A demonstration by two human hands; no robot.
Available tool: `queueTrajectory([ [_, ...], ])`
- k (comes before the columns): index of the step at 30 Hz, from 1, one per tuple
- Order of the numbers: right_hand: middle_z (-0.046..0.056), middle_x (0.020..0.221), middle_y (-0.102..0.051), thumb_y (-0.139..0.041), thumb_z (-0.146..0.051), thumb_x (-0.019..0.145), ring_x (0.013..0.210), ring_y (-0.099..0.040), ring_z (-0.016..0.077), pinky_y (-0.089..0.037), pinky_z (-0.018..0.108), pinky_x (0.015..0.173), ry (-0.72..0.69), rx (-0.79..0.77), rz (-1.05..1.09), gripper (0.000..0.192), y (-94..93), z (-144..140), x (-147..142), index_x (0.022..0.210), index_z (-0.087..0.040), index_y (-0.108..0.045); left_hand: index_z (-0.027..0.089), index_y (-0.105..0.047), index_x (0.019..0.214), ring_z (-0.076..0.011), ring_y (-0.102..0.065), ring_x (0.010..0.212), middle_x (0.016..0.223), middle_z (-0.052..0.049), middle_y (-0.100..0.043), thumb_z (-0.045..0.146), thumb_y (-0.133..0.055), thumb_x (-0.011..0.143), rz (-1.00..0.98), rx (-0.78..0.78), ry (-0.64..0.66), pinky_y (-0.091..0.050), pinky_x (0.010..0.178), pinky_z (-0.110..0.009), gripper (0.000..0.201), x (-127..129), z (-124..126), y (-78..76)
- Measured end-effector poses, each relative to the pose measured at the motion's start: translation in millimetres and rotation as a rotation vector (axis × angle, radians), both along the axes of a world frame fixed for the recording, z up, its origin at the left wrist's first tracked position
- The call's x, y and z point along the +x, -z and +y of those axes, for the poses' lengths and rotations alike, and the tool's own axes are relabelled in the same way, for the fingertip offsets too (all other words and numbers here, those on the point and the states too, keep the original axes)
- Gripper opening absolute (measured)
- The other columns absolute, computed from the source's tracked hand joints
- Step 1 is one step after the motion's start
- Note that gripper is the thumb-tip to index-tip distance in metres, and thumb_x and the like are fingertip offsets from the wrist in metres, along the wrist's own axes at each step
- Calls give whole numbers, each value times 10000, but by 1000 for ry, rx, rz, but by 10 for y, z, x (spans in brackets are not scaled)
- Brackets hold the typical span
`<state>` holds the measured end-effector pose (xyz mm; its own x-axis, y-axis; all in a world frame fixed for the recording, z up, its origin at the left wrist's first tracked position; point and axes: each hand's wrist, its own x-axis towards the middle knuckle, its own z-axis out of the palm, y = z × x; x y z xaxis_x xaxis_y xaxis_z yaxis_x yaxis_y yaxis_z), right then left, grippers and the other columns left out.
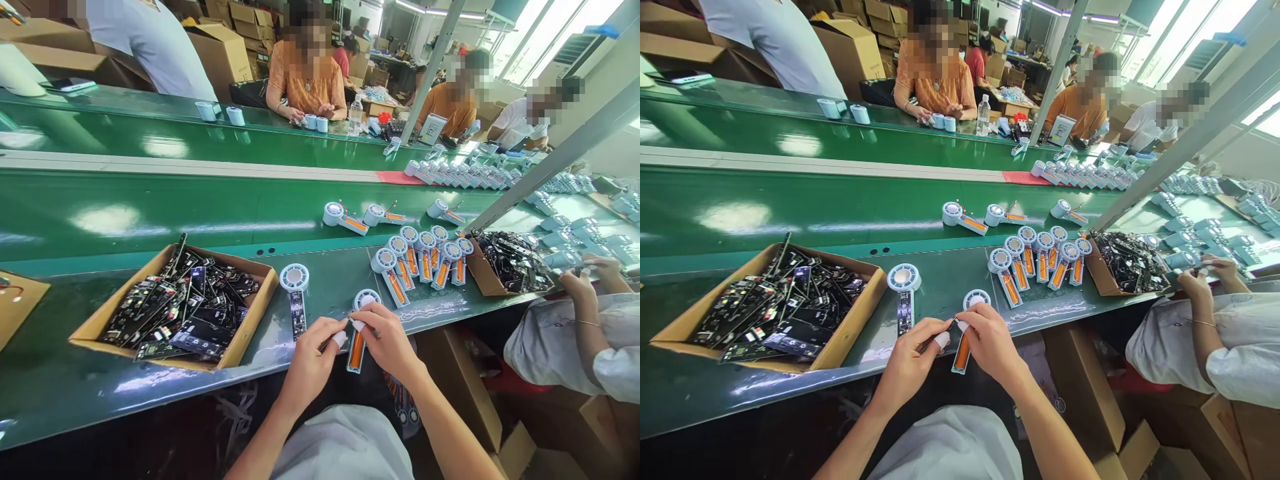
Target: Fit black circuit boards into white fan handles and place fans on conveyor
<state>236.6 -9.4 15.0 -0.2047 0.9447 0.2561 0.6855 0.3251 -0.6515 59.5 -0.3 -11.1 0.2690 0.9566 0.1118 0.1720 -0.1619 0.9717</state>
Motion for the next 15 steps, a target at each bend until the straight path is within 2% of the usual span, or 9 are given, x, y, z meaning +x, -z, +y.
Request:
queueTrajectory([
  [8, 60, 933, -696, -523, -48, 878, 863, -663, 183, -524, 297, 792, -51, -72, 53, 280, -88, 90, 80, 961, -197, -745, 225, -767, 1014, -176, -672, 883, 945, -52, -711, 132, -519, 874, 22, 64, 104, -546, 812, -286, 300, -31, 72, -48],
  [13, 72, 957, -683, -528, -118, 912, 892, -646, 202, -508, 308, 783, 48, -120, 2, 253, -188, 60, 33, 1012, -203, -744, 212, -757, 1014, -199, -685, 918, 975, -67, -726, 193, -532, 894, 27, 51, -29, -548, 850, -322, 256, 78, 41, -62],
  [15, 58, 892, -684, -495, -184, 956, 833, -641, 197, -495, 307, 759, 98, -202, 33, 260, -219, -4, 6, 1047, -204, -738, 213, -742, 1059, -213, -687, 960, 1015, -75, -732, 206, -525, 897, 23, 47, -58, -546, 879, -341, 271, 120, -31, -103],
])
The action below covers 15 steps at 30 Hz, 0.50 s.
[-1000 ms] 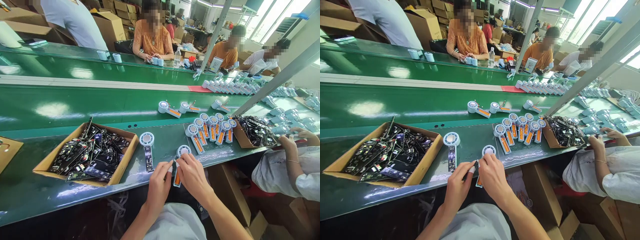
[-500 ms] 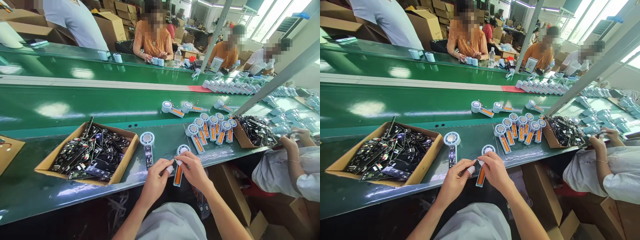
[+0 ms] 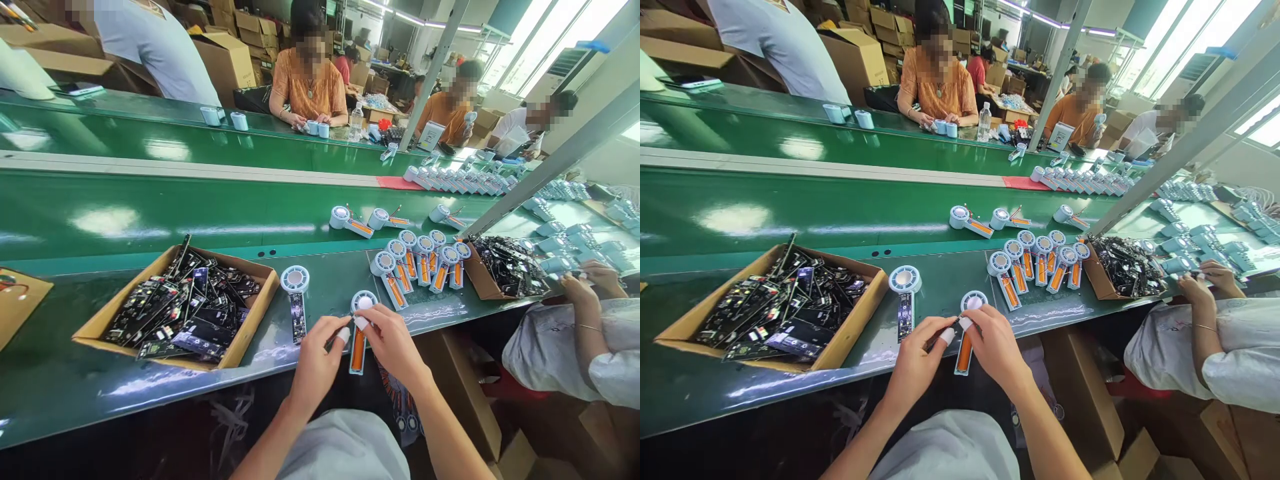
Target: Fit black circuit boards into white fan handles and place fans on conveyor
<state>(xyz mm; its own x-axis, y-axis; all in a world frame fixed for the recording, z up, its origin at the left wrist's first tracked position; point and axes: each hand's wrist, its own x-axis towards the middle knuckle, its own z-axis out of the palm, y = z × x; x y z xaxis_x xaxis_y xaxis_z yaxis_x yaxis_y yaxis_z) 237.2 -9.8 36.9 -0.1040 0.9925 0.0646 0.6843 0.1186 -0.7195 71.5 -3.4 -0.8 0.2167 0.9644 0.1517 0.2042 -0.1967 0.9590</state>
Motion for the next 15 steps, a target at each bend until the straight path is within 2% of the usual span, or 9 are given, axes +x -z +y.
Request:
queueTrajectory([
  [3, 26, 803, -694, -508, -339, 979, 700, -624, 168, -482, 276, 676, 70, -176, 222, 271, 19, -84, 7, 1081, -195, -714, 213, -714, 1122, -220, -687, 997, 1076, -84, -738, 230, -474, 928, -18, -47, 104, -544, 893, -348, 309, 19, -118, -37],
  [5, 30, 821, -703, -583, -412, 930, 711, -626, 167, -483, 268, 673, 105, -241, 422, 283, 66, -100, 44, 1033, -178, -704, 203, -703, 1116, -221, -690, 977, 1069, -90, -742, 240, -458, 929, -15, -110, 112, -553, 857, -344, 310, 20, -146, -8],
  [9, 5, 710, -642, -605, -445, 897, 678, -591, 152, -473, 270, 683, 72, -317, 730, 278, 145, -85, 99, 883, -174, -668, 169, -680, 1101, -226, -677, 837, 986, -91, -741, 274, -638, 786, 72, -198, 12, -555, 748, -352, 335, 82, -25, 121],
  [11, -12, 674, -596, -625, -448, 883, 640, -551, 135, -454, 258, 653, 41, -311, 781, 275, 159, -101, 89, 829, -179, -642, 170, -695, 1044, -221, -672, 797, 941, -77, -748, 274, -682, 741, 68, -272, 98, -547, 737, -353, 321, 133, 76, 146],
  [13, -3, 720, -600, -671, -445, 852, 664, -549, 133, -454, 256, 657, 5, -281, 785, 269, 159, -140, 70, 817, -181, -632, 170, -706, 934, -222, -685, 800, 899, -71, -756, 287, -695, 740, -63, -390, 233, -547, 752, -349, 227, 170, 158, 126],
  [15, 16, 787, -628, -706, -443, 829, 706, -574, 145, -475, 269, 680, -9, -243, 774, 266, 148, -186, 65, 855, -187, -639, 166, -696, 888, -228, -703, 836, 887, -75, -760, 329, -718, 745, -283, -510, 316, -554, 791, -353, 218, 185, 198, 83],
])
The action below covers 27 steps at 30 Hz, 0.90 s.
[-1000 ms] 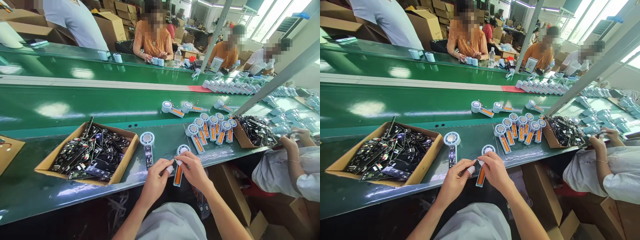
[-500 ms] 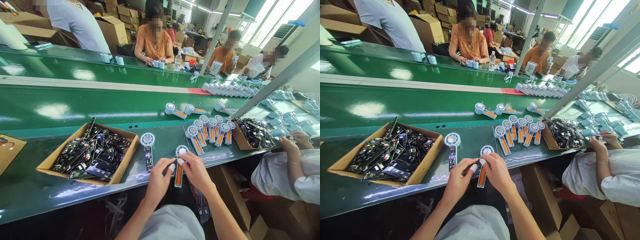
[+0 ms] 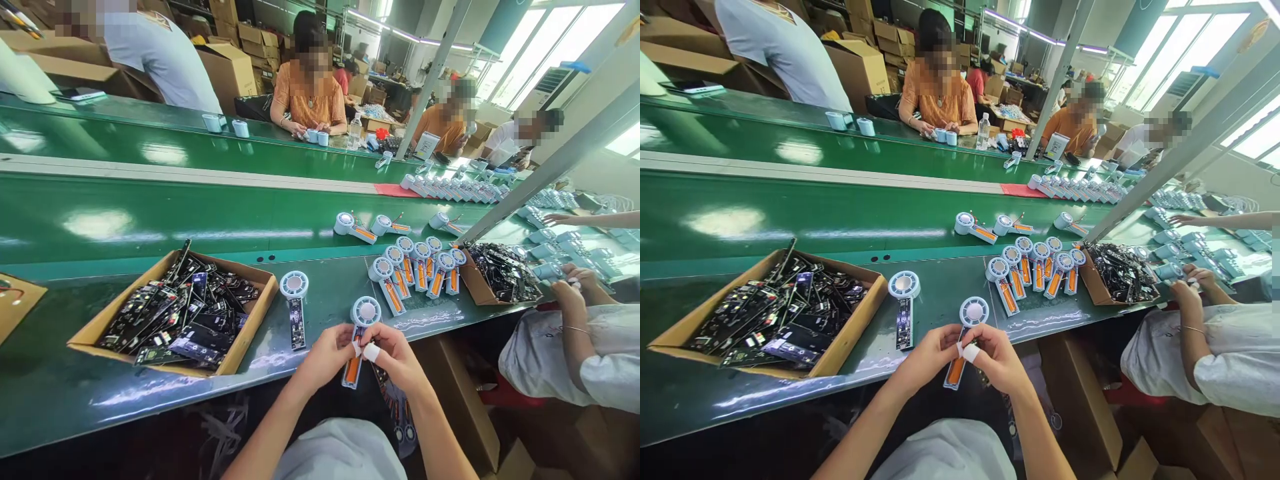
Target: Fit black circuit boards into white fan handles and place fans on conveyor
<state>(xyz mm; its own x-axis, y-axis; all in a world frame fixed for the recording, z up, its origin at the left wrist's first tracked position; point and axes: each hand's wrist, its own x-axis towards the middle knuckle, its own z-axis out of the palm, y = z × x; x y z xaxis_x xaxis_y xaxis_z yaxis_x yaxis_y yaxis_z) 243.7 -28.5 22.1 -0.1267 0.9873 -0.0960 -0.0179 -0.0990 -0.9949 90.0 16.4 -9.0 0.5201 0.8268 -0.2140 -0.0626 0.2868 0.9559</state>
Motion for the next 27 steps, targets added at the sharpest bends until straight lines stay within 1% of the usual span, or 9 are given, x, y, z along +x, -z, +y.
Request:
queueTrajectory([
  [4, 42, 881, -681, -713, -396, 830, 799, -636, 181, -523, 313, 752, 115, 62, -47, 276, -24, -46, 63, 1011, -214, -612, 171, -635, 1031, -212, -704, 864, 970, -79, -740, 444, -733, 774, -204, -129, -98, -562, 802, -346, 387, -2, -48, -59],
  [7, 37, 890, -691, -654, -305, 846, 792, -647, 179, -531, 306, 732, 199, 90, -163, 306, -32, -39, 132, 1123, -221, -555, 176, -571, 1104, -154, -651, 716, 978, -67, -706, 501, -652, 839, -151, -92, -113, -544, 671, -297, 428, 14, -121, -38],
  [10, 45, 916, -692, -578, -213, 854, 811, -644, 180, -509, 290, 734, 245, 189, -512, 253, -76, -41, 162, 1107, -212, -564, 174, -543, 1128, -145, -615, 720, 966, -58, -682, 482, -570, 896, -41, 29, -204, -515, 656, -276, 386, 43, -160, 12],
  [12, 61, 926, -698, -493, -167, 890, 807, -644, 187, -474, 283, 711, 183, 251, -820, 190, -148, -57, 154, 1046, -206, -596, 176, -540, 1135, -165, -628, 811, 1002, -68, -678, 434, -532, 923, 14, 97, -271, -515, 704, -281, 334, 52, -162, 28],
  [15, 44, 786, -677, -392, -136, 944, 680, -613, 175, -394, 261, 606, -99, 290, -1088, 230, -295, -89, 105, 915, -204, -609, 185, -553, 1117, -180, -636, 883, 1022, -66, -677, 351, -506, 929, 63, 169, -292, -512, 741, -281, 255, 36, -143, -7],
  [17, 4, 671, -623, -465, -220, 957, 593, -557, 154, -344, 247, 552, -325, 313, -1043, 174, -375, -98, 57, 827, -209, -581, 192, -569, 1059, -174, -633, 828, 937, -39, -674, 306, -514, 902, 93, 182, -269, -501, 703, -269, 201, 14, -128, -60],
  [19, -12, 636, -587, -534, -318, 944, 564, -505, 137, -318, 241, 533, -415, 346, -913, 227, -403, -91, 3, 744, -211, -536, 200, -572, 1001, -167, -623, 760, 845, -11, -658, 287, -523, 867, 80, 137, -245, -489, 661, -260, 166, -12, -122, -113],
  [24, -45, 499, -454, -413, -487, 1003, 461, -396, 94, -299, 223, 489, -229, 80, -451, 486, -225, -70, -108, 610, -206, -459, 196, -573, 1029, -165, -641, 743, 899, -29, -683, 378, -468, 909, -191, -108, -162, -513, 670, -277, 242, -84, -163, -142],
  [27, -68, 414, -367, -402, -678, 946, 367, -299, 67, -232, 209, 400, -102, -112, -150, 600, -46, -91, -162, 566, -215, -421, 191, -564, 1111, -201, -666, 902, 1041, -65, -689, 367, -527, 886, -266, -104, -148, -534, 791, -317, 288, -105, -200, -112],
])
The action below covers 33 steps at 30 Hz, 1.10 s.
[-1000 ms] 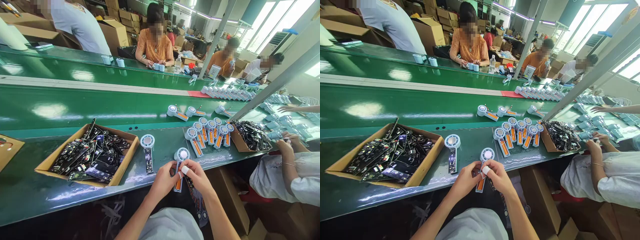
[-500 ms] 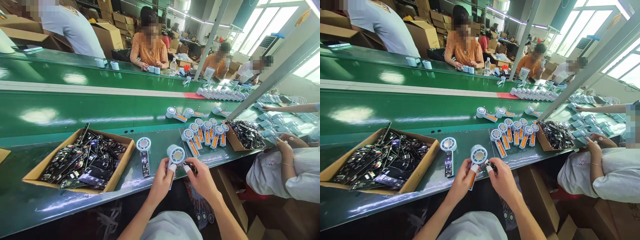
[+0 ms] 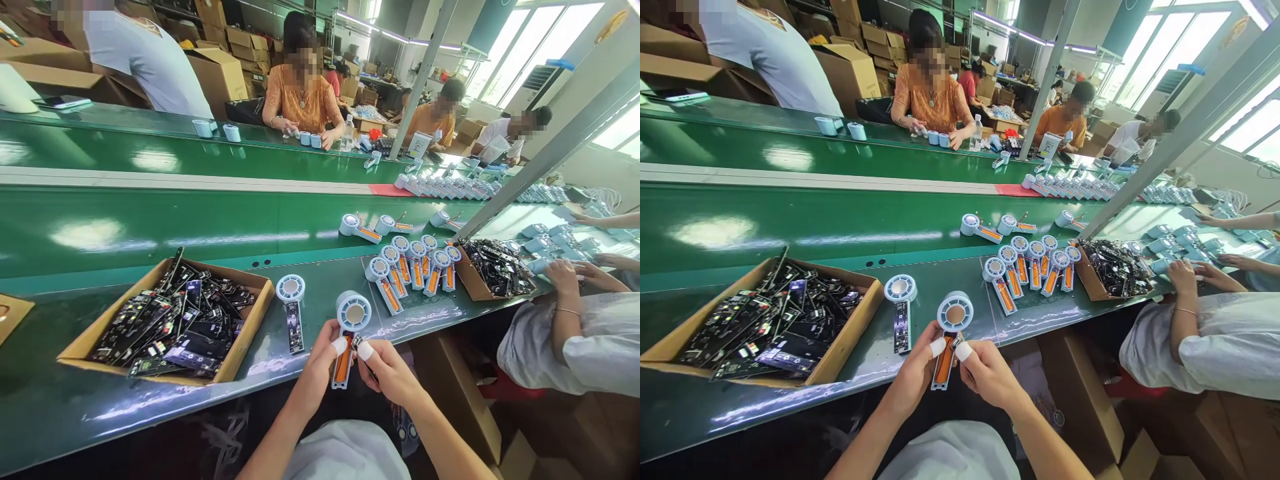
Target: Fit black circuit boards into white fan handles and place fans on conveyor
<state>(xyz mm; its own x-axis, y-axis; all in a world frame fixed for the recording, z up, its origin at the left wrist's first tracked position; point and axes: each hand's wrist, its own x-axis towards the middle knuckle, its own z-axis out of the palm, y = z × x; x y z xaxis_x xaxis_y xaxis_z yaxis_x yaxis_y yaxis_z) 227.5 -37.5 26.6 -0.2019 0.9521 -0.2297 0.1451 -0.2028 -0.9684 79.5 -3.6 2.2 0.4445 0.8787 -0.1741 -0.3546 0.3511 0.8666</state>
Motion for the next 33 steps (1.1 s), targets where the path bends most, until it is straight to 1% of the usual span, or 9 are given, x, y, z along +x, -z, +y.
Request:
queueTrajectory([
  [4, -79, 410, -335, -458, -755, 881, 353, -252, 52, -200, 198, 359, 178, -46, 132, 630, 147, -23, -60, 552, -221, -392, 193, -520, 1202, -227, -632, 1081, 1175, -97, -657, 323, -626, 840, 99, 141, 6, -488, 975, -368, 399, 33, -40, 32],
  [8, -90, 435, -337, -476, -739, 882, 361, -256, 55, -203, 198, 356, 235, -31, 119, 583, 120, -80, -93, 628, -217, -430, 198, -545, 1153, -208, -639, 1007, 1069, -76, -678, 366, -559, 902, 267, 225, -85, -497, 936, -351, 302, 108, -80, 52],
  [13, -53, 634, -513, -576, -506, 944, 527, -447, 99, -381, 201, 482, 330, 142, -48, 394, 72, -275, -153, 1177, -189, -576, 218, -549, 952, -168, -609, 689, 728, 14, -621, 324, -443, 921, 425, 211, -213, -493, 659, -271, 153, 188, -51, 41],
  [17, 82, 1007, -709, -510, -362, 989, 888, -670, 195, -557, 297, 786, 434, 310, -263, 381, 191, -307, -205, 1327, -202, -582, 214, -552, 1024, -209, -649, 910, 959, -48, -689, 318, -458, 900, 478, 232, -253, -504, 821, -320, 187, 201, 2, 27],
  [20, 128, 1234, -687, -451, -264, 995, 1102, -668, 250, -561, 352, 900, 497, 440, -445, 405, 302, -235, -238, 1372, -201, -582, 209, -507, 1221, -234, -602, 1149, 1227, -97, -644, 332, -443, 916, 413, 179, -212, -476, 963, -359, 335, 210, -18, 49],
  [23, 134, 1126, -716, -389, -198, 991, 950, -715, 244, -595, 332, 764, 434, 529, -668, 497, 356, -173, -271, 1481, -202, -473, 204, -409, 1356, -253, -487, 1332, 1418, -131, -528, 343, -436, 931, 382, 189, -245, -393, 1094, -412, 448, 243, -64, 104],
  [27, 100, 943, -708, -395, -99, 951, 731, -700, 233, -575, 308, 610, 237, 522, -1068, 643, 330, -143, -302, 1572, -233, -298, 195, -369, 1370, -252, -436, 1394, 1476, -156, -474, 388, -416, 952, 368, 161, -304, -354, 1141, -428, 463, 294, -72, 181],
  [30, 87, 912, -693, -442, -59, 914, 764, -689, 251, -584, 334, 664, 144, 500, -1260, 751, 291, -114, -322, 1598, -248, -195, 197, -406, 1327, -246, -483, 1368, 1437, -154, -527, 412, -399, 963, 348, 70, -291, -371, 1136, -426, 423, 315, -34, 209],
  [33, 127, 1073, -678, -409, -28, 902, 852, -695, 247, -587, 325, 697, 87, 511, -1209, 814, 272, -65, -325, 1610, -218, -55, 197, -423, 1332, -243, -531, 1334, 1389, -149, -592, 425, -370, 975, 340, 21, -226, -386, 1132, -442, 428, 297, 14, 170],
])
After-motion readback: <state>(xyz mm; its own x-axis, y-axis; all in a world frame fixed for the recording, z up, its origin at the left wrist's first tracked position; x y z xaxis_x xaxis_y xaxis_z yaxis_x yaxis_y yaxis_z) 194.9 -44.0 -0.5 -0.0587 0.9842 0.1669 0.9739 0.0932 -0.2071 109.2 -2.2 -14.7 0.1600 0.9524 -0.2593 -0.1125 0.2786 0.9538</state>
